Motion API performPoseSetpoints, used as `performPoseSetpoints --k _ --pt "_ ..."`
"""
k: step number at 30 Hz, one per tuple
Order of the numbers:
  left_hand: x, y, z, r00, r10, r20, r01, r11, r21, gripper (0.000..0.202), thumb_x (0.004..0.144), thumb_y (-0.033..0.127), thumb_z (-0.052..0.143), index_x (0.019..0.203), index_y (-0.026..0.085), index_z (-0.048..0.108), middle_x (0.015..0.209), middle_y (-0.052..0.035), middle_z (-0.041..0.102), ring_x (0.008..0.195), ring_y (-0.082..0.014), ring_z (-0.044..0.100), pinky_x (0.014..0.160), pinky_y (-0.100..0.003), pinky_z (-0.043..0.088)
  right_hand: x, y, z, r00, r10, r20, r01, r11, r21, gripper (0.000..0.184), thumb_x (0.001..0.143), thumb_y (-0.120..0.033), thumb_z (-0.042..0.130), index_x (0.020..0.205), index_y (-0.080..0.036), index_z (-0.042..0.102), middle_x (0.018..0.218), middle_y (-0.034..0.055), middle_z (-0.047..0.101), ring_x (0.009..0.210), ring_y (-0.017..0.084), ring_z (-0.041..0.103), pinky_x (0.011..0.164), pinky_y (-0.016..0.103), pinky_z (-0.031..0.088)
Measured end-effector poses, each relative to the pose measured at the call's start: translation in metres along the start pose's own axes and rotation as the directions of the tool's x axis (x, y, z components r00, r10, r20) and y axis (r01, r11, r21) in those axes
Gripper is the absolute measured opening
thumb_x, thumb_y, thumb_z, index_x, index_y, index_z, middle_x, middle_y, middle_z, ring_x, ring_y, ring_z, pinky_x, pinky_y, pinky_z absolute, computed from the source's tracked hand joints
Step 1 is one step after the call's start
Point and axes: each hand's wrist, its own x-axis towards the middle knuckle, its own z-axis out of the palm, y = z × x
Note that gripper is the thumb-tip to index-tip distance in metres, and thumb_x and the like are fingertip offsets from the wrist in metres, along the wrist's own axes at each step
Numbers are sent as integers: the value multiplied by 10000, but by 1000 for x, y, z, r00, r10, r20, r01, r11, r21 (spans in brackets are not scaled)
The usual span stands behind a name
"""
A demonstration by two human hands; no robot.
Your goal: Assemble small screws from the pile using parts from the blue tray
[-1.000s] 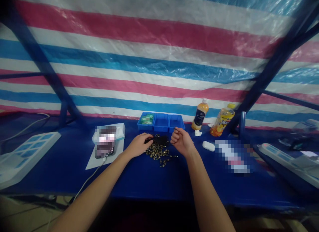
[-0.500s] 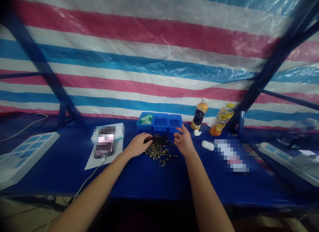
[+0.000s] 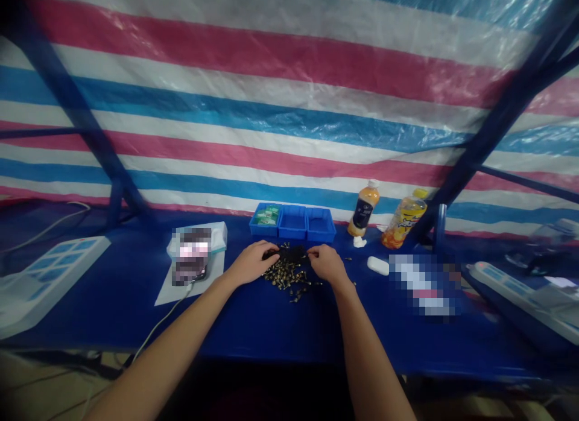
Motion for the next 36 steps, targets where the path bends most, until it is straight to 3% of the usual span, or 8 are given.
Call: performPoseSetpoints --k 6,20,23,27,29,33,36 --pt "0 0 0 1000 0 3 0 1000 6 321 907 447 495 1101 251 660 1058 -49 654 988 -238 602 849 -363 468 -3 -8 3 997 49 -65 -54 996 -76 279 848 -428 558 994 -285 748 1017 74 707 928 247 647 776 311 433" --pt "0 2 -2 1000 -8 14 8 1000 6 329 910 451 482 1103 248 655 1070 -53 654 1010 -241 600 858 -371 466 -1 -5 7 991 76 -108 -76 997 1 178 802 -241 557 850 -247 729 890 72 713 846 246 649 696 300 417" --pt "0 3 -3 1000 -14 18 14 1000 10 332 911 447 480 1113 248 653 1082 -52 653 1017 -242 599 862 -370 464 3 -5 8 979 58 -195 -37 994 106 191 821 -232 533 890 -221 710 895 80 706 873 240 642 758 312 434" --pt "0 3 -3 1000 -12 16 12 1000 17 337 913 445 475 1114 243 654 1085 -51 653 1015 -239 599 869 -369 460 8 -6 9 945 -16 -328 122 945 304 367 869 -226 443 1191 -174 611 940 84 675 906 218 616 852 342 447" --pt "1 3 -3 1000 -7 17 7 1000 20 333 913 441 476 1114 244 653 1081 -47 655 1016 -239 598 876 -373 458 9 -8 10 932 -42 -360 183 911 369 378 876 -244 419 1196 -171 608 969 89 659 920 214 603 867 353 451" --pt "1 2 -2 1000 0 15 -1 1000 24 325 914 431 477 1114 246 653 1074 -45 656 1011 -237 601 872 -372 461 8 -12 8 956 -13 -295 180 817 548 294 868 -315 441 1031 -189 650 877 56 658 697 171 600 684 310 476" --pt "1 3 -3 1000 3 16 -3 1000 28 325 915 427 475 1109 241 657 1074 -51 657 1008 -236 603 877 -372 462 6 -17 3 974 32 -223 136 707 694 258 823 -354 527 997 -180 608 793 20 644 526 124 553 542 259 421"
